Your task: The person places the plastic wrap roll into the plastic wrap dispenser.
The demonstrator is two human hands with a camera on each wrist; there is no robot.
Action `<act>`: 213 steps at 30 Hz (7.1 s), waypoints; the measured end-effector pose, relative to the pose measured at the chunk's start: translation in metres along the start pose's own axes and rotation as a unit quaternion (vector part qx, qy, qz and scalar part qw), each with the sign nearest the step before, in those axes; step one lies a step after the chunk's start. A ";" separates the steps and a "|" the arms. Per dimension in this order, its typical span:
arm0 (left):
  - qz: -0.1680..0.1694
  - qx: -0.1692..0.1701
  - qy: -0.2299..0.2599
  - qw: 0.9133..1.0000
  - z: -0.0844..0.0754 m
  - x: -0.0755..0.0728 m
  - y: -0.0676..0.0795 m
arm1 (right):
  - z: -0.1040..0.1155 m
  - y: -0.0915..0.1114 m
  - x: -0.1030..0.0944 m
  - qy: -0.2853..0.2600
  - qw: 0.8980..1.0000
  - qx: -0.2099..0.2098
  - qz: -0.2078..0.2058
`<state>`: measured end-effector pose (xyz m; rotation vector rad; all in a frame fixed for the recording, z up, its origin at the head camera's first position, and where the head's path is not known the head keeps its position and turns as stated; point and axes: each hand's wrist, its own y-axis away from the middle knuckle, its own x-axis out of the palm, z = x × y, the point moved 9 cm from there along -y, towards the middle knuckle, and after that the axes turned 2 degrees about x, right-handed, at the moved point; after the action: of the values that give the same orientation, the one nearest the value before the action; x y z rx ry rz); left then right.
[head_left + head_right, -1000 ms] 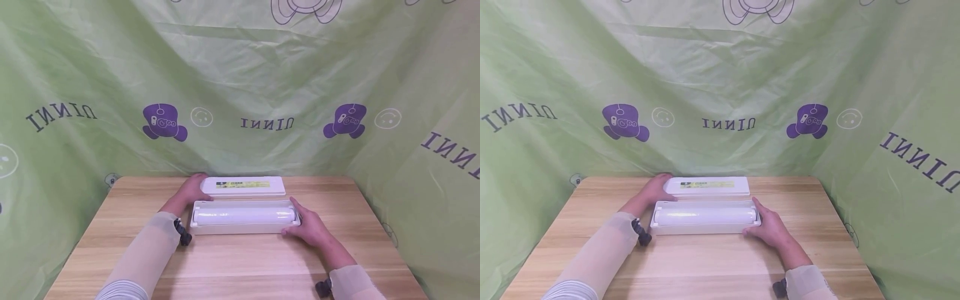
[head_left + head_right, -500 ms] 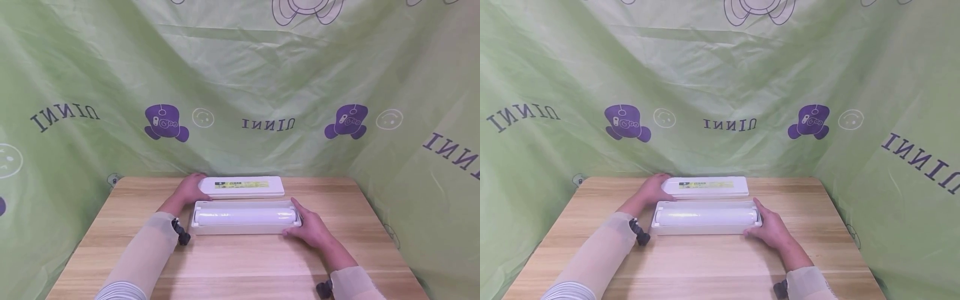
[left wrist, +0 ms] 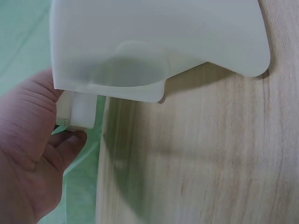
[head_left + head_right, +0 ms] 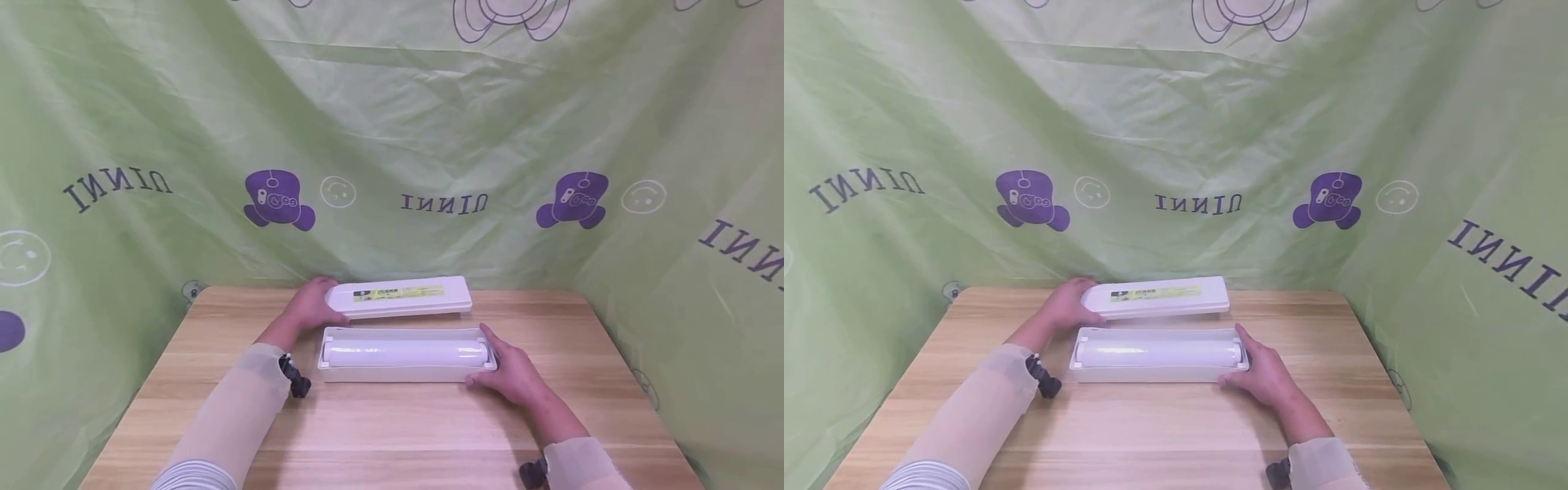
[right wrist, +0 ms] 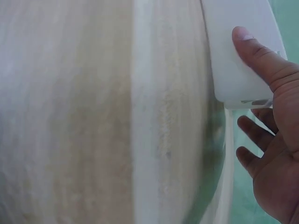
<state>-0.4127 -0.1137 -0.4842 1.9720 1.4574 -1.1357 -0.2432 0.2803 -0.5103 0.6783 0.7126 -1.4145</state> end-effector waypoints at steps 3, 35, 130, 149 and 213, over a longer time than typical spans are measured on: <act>-0.002 0.002 -0.006 1.000 -0.002 -0.003 0.001 | 0.002 0.000 -0.001 -0.003 1.000 -0.005 0.000; 0.005 0.010 -0.022 1.000 -0.023 -0.017 0.012 | 0.027 -0.061 -0.032 -0.014 1.000 -0.024 -0.012; 0.017 0.060 -0.043 0.997 -0.058 -0.021 0.069 | 0.029 -0.026 -0.041 0.046 0.998 -0.030 -0.024; 0.019 0.052 -0.032 0.998 -0.057 -0.016 0.079 | 0.027 -0.019 -0.038 0.054 0.998 -0.033 -0.022; 0.027 0.024 -0.040 0.999 -0.051 -0.004 0.101 | 0.023 -0.013 -0.025 0.066 0.996 -0.056 -0.006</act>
<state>-0.3011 -0.1137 -0.4644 1.9620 1.3388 -1.2229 -0.2564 0.2771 -0.4766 0.6841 0.8946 -1.3377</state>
